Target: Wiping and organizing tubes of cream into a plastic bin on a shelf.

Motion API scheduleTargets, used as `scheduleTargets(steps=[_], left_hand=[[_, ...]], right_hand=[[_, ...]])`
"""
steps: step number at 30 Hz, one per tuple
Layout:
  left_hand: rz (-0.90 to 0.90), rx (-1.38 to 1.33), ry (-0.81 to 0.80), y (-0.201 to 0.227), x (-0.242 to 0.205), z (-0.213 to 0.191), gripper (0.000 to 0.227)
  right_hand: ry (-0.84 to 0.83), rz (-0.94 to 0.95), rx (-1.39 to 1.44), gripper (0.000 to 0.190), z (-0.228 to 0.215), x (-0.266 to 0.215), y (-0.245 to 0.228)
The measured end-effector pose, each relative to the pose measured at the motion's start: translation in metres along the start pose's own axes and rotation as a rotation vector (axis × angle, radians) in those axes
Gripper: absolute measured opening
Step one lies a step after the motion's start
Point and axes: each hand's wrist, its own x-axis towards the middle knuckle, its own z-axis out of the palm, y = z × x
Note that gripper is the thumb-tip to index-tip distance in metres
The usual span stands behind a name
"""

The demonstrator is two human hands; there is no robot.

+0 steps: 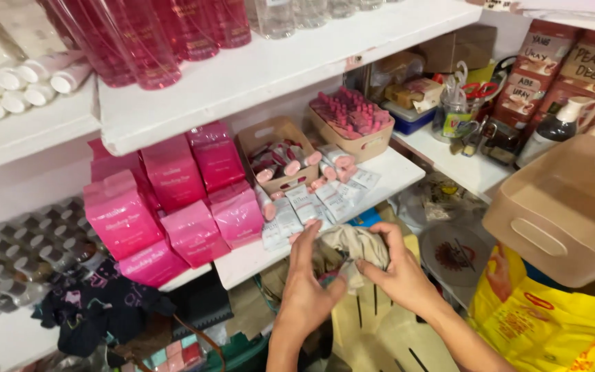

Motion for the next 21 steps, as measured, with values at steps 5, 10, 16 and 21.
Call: scheduleTargets(steps=[5,10,16,21], left_hand=[[0.185,-0.017,-0.072,0.04,0.019,-0.032,0.096],[0.247,0.0,0.084,0.052,0.042,-0.061,0.079],[0.616,0.136,0.415,0.102,0.09,-0.122,0.079],[0.788,0.267,0.588,0.107,0.156,-0.139,0.07]], right_hand=[[-0.023,-0.066,0.007,0.052,0.017,0.012,-0.048],[0.011,-0.48,-0.117,0.054,0.012,0.035,-0.097],[0.125,-0.939,-0.29,0.077,0.001,0.069,-0.174],[0.292,-1.048,-0.522,0.077,0.012,0.109,-0.202]])
